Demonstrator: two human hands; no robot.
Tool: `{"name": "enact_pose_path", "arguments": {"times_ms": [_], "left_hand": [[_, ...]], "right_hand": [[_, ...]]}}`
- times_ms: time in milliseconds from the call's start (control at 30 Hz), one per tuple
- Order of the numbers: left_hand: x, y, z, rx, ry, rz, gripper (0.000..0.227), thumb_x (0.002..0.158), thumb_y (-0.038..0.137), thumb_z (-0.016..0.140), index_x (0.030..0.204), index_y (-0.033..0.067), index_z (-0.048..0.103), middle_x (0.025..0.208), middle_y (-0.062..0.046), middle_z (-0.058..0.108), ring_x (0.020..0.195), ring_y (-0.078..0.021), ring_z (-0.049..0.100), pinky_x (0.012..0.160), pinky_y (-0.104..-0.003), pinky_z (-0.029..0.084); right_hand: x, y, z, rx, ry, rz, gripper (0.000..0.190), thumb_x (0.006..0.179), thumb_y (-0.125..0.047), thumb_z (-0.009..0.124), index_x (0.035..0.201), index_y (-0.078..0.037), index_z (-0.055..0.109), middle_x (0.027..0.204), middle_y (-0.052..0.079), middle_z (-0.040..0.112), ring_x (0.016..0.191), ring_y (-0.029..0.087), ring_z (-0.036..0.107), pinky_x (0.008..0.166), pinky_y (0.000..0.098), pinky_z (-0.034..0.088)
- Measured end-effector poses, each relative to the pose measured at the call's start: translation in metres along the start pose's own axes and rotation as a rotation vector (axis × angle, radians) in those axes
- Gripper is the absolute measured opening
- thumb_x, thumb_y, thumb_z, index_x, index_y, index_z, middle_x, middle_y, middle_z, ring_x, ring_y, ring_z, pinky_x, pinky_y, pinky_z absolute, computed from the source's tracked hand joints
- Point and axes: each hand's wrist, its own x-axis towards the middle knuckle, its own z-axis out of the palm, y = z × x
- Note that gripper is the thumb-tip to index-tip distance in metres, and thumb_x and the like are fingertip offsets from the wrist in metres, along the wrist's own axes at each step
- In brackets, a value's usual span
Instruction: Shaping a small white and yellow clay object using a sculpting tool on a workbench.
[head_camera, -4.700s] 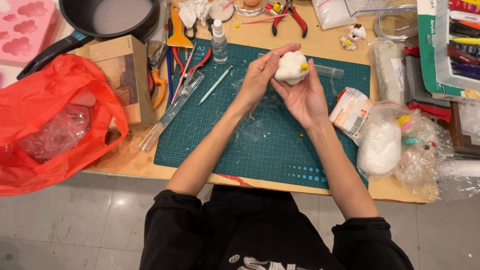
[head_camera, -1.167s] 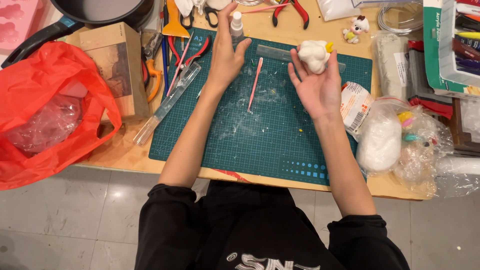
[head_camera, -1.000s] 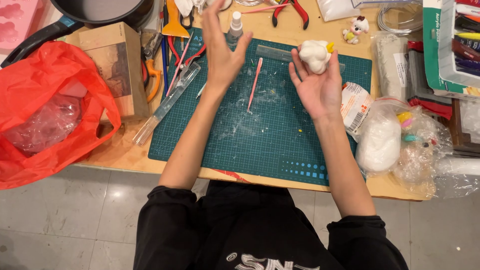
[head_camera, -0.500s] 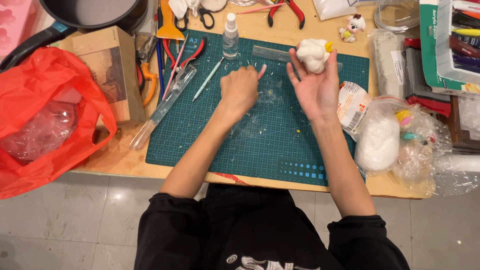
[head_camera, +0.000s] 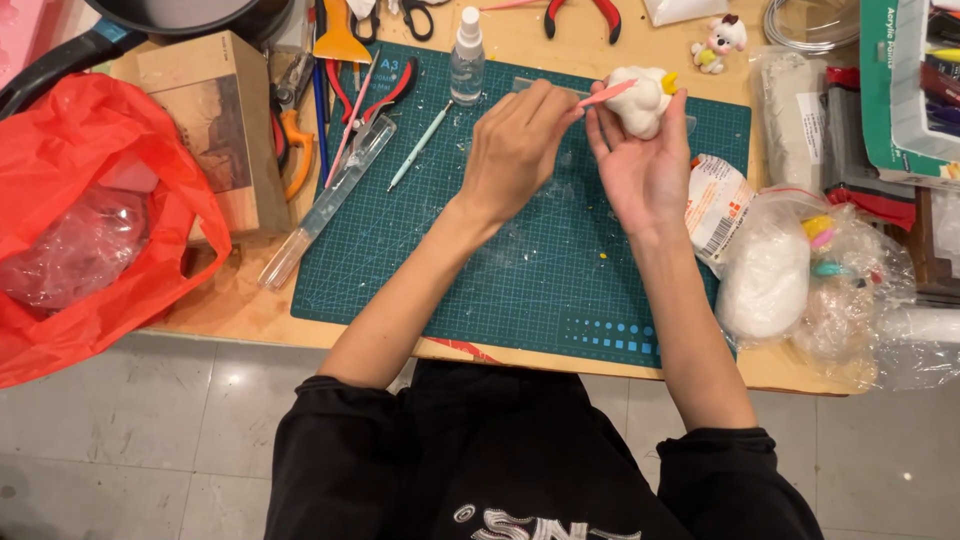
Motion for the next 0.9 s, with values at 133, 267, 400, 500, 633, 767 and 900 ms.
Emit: {"name": "enact_pose_path", "arguments": {"times_ms": [133, 267, 400, 500, 633, 767, 900], "left_hand": [[-0.003, -0.003, 0.002, 0.071, -0.026, 0.037, 0.009, 0.097, 0.008, 0.069, 0.098, 0.0055, 0.061, 0.089, -0.008, 0.056, 0.076, -0.0274, 0.058, 0.071, -0.04, 0.048], [-0.007, -0.014, 0.005, 0.124, -0.04, 0.075, 0.009, 0.093, 0.004, 0.07, 0.099, 0.0054, 0.062, 0.088, -0.008, 0.055, 0.075, -0.0268, 0.058, 0.069, -0.039, 0.048], [-0.008, -0.023, 0.002, 0.037, -0.011, 0.026, 0.01, 0.092, 0.002, 0.07, 0.097, 0.0063, 0.063, 0.089, -0.006, 0.059, 0.078, -0.0265, 0.062, 0.072, -0.039, 0.049], [-0.004, -0.014, 0.003, -0.045, 0.055, -0.006, 0.011, 0.094, 0.002, 0.072, 0.096, 0.0041, 0.061, 0.089, -0.007, 0.061, 0.078, -0.027, 0.063, 0.069, -0.039, 0.049], [-0.005, -0.009, 0.009, -0.057, 0.049, 0.003, 0.012, 0.093, 0.004, 0.073, 0.096, 0.0038, 0.061, 0.088, -0.009, 0.059, 0.078, -0.0287, 0.062, 0.07, -0.039, 0.05], [-0.008, -0.02, 0.007, -0.046, 0.012, 0.006, 0.012, 0.093, 0.002, 0.073, 0.094, 0.0041, 0.06, 0.087, -0.008, 0.059, 0.076, -0.028, 0.062, 0.069, -0.039, 0.049], [-0.001, -0.011, 0.005, -0.034, 0.045, 0.045, 0.013, 0.093, 0.002, 0.073, 0.095, 0.0032, 0.061, 0.086, -0.008, 0.057, 0.074, -0.0275, 0.06, 0.067, -0.04, 0.047]], "right_hand": [[-0.001, -0.001, 0.001, -0.038, -0.067, -0.013, 0.057, 0.109, -0.048, 0.047, 0.141, -0.001, 0.052, 0.142, 0.017, 0.06, 0.137, 0.028, 0.056, 0.126, 0.0433, 0.045], [0.001, 0.0, -0.002, 0.012, -0.025, -0.03, 0.057, 0.107, -0.046, 0.048, 0.14, 0.0, 0.052, 0.141, 0.016, 0.059, 0.138, 0.03, 0.057, 0.125, 0.0446, 0.045], [0.003, -0.004, -0.007, 0.075, 0.004, -0.051, 0.056, 0.107, -0.045, 0.049, 0.14, 0.0, 0.051, 0.14, 0.017, 0.059, 0.136, 0.029, 0.057, 0.125, 0.0446, 0.047], [0.003, -0.005, -0.007, 0.036, -0.018, -0.06, 0.054, 0.107, -0.045, 0.049, 0.14, -0.003, 0.051, 0.14, 0.016, 0.06, 0.134, 0.028, 0.057, 0.123, 0.045, 0.047], [-0.002, -0.001, 0.001, -0.001, -0.053, -0.034, 0.058, 0.107, -0.046, 0.049, 0.142, 0.001, 0.051, 0.14, 0.017, 0.06, 0.135, 0.029, 0.057, 0.125, 0.0439, 0.047], [0.001, -0.004, -0.001, 0.016, -0.043, -0.059, 0.055, 0.108, -0.045, 0.048, 0.141, -0.001, 0.05, 0.14, 0.017, 0.059, 0.136, 0.029, 0.057, 0.124, 0.0448, 0.047], [0.002, -0.006, -0.002, 0.043, -0.018, -0.045, 0.058, 0.107, -0.046, 0.046, 0.141, 0.001, 0.05, 0.141, 0.018, 0.059, 0.136, 0.03, 0.057, 0.124, 0.0443, 0.047]]}}
